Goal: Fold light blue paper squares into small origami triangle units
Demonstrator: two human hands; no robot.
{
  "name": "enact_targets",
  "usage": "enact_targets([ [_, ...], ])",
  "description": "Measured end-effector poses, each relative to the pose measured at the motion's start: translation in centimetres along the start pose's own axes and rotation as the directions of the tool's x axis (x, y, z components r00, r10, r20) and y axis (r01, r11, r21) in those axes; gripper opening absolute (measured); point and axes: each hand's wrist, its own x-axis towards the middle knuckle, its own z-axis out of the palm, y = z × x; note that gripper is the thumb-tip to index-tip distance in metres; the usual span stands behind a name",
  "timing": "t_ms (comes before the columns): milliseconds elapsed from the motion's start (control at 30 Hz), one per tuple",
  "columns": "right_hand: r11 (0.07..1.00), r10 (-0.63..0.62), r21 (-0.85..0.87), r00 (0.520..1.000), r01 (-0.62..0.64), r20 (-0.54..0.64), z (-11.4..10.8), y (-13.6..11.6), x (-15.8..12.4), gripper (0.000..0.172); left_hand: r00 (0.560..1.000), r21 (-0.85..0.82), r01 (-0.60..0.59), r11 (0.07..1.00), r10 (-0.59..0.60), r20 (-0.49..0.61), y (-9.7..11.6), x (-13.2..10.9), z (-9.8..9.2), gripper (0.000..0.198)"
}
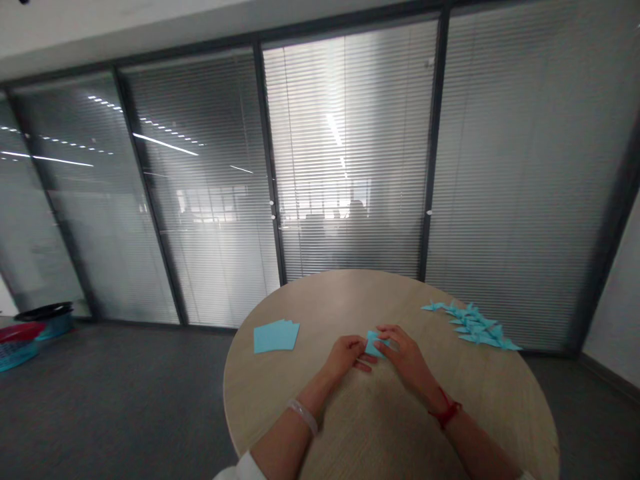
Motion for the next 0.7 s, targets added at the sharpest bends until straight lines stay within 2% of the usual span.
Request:
enact_targets([
  [133,0.988,0.130,0.079,0.991,-0.133,0.041,-0.04,-0.27,0.01,0.026,1.000,-0.005,-0.018,1.000,0.018,0.024,0.12,-0.06,0.12,0.054],
  [267,0.974,0.220,0.050,0.974,-0.222,0.050,-0.25,-0.73,-0.02,0.026,0.999,0.008,-0.003,1.000,0.003,0.049,0.32,-0.12,0.27,0.058],
  [467,0.968,0.241,0.068,0.969,-0.244,0.049,-0.30,-0.90,0.03,0.022,0.996,0.041,-0.013,0.999,0.009,0.086,0.44,-0.34,0.35,0.046],
  [700,0.953,0.248,0.165,0.967,-0.254,0.052,0.04,-0.30,0.03,0.021,0.998,0.068,-0.017,0.998,0.014,0.057,0.46,-0.43,0.48,0.043],
])
